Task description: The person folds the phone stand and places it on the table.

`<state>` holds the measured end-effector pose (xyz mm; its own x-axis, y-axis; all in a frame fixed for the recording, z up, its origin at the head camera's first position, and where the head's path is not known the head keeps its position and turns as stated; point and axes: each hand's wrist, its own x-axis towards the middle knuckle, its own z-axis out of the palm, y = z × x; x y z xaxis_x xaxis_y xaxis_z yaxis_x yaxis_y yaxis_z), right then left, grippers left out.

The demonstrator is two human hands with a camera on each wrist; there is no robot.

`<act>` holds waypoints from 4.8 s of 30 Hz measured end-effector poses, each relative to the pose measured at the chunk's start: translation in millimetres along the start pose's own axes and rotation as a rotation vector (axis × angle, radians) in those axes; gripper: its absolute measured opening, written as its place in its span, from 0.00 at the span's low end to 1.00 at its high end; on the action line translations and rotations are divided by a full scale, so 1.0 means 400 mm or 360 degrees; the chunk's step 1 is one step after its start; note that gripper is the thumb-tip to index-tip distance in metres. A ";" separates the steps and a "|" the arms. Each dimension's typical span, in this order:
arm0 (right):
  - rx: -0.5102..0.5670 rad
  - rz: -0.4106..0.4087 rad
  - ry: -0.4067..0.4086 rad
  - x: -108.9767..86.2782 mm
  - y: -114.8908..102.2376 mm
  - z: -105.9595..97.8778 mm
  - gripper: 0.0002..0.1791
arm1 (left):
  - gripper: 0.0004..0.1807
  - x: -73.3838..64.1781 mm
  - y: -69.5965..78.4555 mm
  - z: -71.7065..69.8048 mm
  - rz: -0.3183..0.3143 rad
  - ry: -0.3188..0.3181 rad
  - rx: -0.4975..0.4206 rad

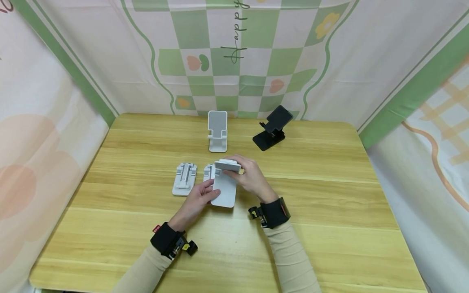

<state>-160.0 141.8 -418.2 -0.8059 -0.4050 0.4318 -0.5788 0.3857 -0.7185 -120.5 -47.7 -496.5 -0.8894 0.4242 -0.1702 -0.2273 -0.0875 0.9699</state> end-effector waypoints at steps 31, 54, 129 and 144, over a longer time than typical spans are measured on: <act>-0.0429 -0.0488 0.0136 0.031 -0.069 -0.041 0.16 | 0.30 -0.017 0.052 0.017 -0.0037 0.0065 0.0014; -0.0676 -0.0499 0.0048 0.020 -0.097 -0.027 0.10 | 0.26 -0.009 0.035 0.020 -0.0003 0.0093 -0.0055; -0.0362 -0.0373 0.0193 -0.007 -0.048 0.050 0.19 | 0.25 0.022 0.056 -0.019 0.0050 0.0304 -0.0374; 0.0079 0.0656 0.0146 -0.015 -0.002 0.033 0.36 | 0.26 0.011 0.065 -0.012 0.0047 0.0325 -0.0358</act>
<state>-153.0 133.0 -427.3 -0.9777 -0.1490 0.1480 -0.2009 0.4586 -0.8657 -132.3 -52.4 -473.0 -0.9531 0.2306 -0.1959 -0.2618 -0.3041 0.9160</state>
